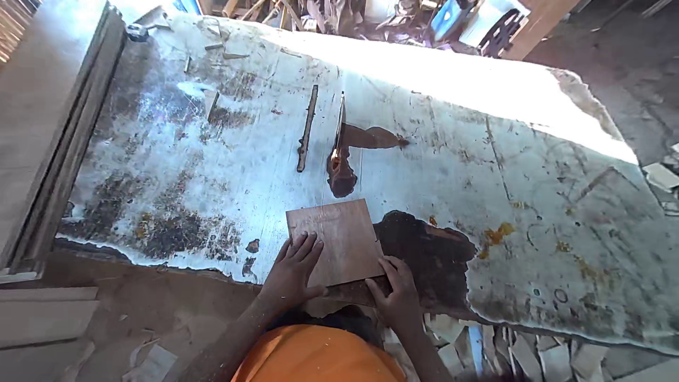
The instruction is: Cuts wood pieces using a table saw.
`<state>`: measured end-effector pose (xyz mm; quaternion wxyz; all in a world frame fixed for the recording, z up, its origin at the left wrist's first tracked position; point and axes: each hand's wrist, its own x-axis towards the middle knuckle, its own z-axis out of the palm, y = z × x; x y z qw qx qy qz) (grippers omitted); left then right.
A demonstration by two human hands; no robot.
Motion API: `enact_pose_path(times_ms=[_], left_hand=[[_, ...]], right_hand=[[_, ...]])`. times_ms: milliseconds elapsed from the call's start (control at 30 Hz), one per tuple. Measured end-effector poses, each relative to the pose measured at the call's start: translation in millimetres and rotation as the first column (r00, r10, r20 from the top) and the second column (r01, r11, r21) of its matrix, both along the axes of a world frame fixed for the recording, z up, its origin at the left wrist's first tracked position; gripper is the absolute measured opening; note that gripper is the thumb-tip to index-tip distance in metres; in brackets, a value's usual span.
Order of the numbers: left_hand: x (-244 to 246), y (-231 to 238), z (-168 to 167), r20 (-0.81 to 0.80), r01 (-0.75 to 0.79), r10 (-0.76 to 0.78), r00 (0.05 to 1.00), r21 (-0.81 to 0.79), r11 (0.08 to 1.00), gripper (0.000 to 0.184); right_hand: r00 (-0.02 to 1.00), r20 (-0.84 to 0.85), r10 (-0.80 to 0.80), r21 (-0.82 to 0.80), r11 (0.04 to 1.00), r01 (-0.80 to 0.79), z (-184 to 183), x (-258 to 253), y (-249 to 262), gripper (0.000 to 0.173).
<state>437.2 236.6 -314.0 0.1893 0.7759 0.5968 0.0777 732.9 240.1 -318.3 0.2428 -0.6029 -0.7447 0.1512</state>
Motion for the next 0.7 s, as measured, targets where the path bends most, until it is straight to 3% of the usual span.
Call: enact_pose_path(times_ms=[100, 167, 233, 367, 433, 500, 533, 700], left_hand=[[-3, 20, 4, 0.028, 0.118, -0.117, 0.993, -0.019, 0.993, 0.098], [-18, 42, 15, 0.094, 0.227, -0.223, 0.97, -0.031, 0.973, 0.081], [-37, 58, 28, 0.12, 0.221, -0.219, 0.968, -0.009, 0.975, 0.062], [-31, 47, 34, 0.013, 0.014, -0.013, 1.0, -0.03, 0.999, 0.051], [-15, 36, 34, 0.042, -0.105, 0.11, 0.993, -0.117, 0.988, 0.071], [-4, 30, 25, 0.049, -0.174, 0.182, 0.982, -0.136, 0.975, 0.096], [-1, 29, 17, 0.057, -0.209, 0.216, 0.975, -0.105, 0.972, 0.099], [-7, 44, -5, 0.084, -0.392, 0.388, 0.918, 0.037, 0.919, 0.086]], right_hand=[[1.0, -0.015, -0.013, -0.018, 1.0, 0.012, 7, 6, 1, 0.049], [0.996, -0.079, 0.034, -0.022, 0.999, -0.036, 15, 6, -3, 0.036], [0.989, -0.125, 0.083, 0.009, 0.997, -0.083, 21, 13, 2, 0.029], [0.988, -0.014, 0.156, -0.014, 0.988, -0.156, 14, 35, 52, 0.062], [0.973, 0.037, 0.23, -0.069, 0.971, -0.227, 6, 31, 76, 0.07], [0.95, 0.044, 0.309, -0.095, 0.948, -0.304, -2, 18, 88, 0.063], [0.944, 0.036, 0.327, -0.09, 0.942, -0.323, -5, 11, 89, 0.06], [0.946, 0.024, 0.323, -0.034, 0.946, -0.323, -11, -25, 99, 0.058]])
